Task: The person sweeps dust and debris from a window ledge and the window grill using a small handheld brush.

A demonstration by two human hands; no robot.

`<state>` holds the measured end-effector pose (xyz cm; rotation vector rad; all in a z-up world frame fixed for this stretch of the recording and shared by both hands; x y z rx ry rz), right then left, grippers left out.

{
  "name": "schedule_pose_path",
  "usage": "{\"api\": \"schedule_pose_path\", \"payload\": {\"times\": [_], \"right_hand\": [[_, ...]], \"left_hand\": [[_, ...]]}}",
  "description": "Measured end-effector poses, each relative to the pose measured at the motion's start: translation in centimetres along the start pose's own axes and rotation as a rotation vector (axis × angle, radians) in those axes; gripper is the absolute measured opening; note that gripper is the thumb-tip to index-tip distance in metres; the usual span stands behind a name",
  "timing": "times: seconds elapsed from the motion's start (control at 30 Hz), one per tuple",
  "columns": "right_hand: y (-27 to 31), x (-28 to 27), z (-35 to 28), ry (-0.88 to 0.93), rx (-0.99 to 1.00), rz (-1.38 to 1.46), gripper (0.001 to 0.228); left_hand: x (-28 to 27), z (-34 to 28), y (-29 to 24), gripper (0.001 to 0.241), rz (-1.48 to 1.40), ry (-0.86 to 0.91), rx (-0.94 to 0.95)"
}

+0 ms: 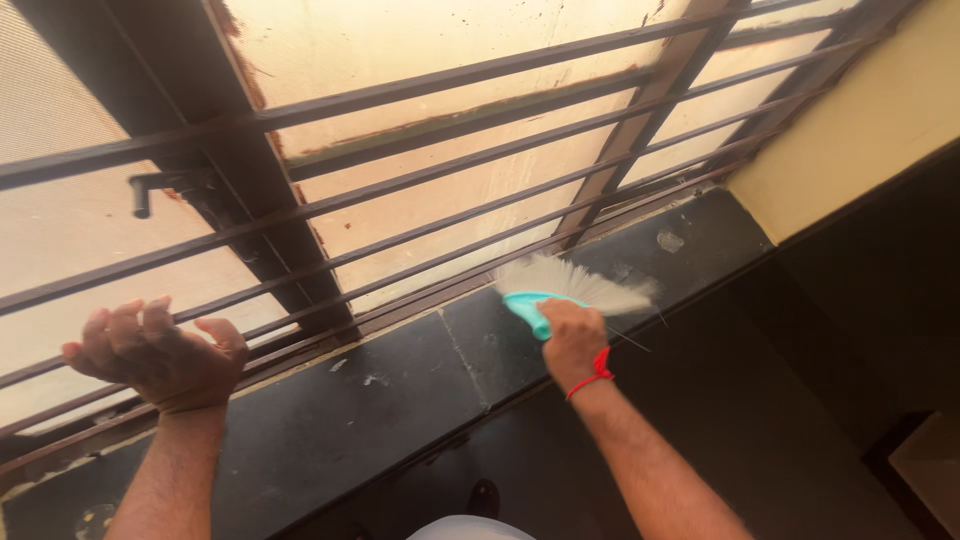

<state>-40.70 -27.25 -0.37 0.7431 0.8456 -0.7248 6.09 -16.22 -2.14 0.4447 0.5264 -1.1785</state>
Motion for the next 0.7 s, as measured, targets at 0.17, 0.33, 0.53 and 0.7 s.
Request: {"api": "schedule_pose_path", "payload": {"times": [0.17,0.33,0.53,0.7], "right_hand": [[10.2,2.5,-2.8,0.084,-0.506,0.242,0.016],[3.4,7.3,-1.4,0.369,-0.356,0.185,0.025],[-8.9,1.0,1.8,0.033,0.168,0.042,0.030],[4.9,1.6,-1.6,0.196,-0.275,0.484,0.023]], "left_hand": [[0.2,-0.1,-0.2,0.049,0.082,0.013,-0.011],[-1.2,0.2,-0.5,0.055,0.003,0.087,0.038],[-1.7,0.9,-1.7,0.063,0.035,0.069,-0.038],[-1.9,1.7,-2.3,0.066,-0.032,0.046,-0.025]]}}
Point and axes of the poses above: each hand's wrist, its own z-axis towards the middle knuckle, its own x-axis out of the palm, y = z × x, the point moved 8 cm from there along z, towards the middle knuckle, and after that the axes turned 5 degrees about y, right-handed, at the moved point
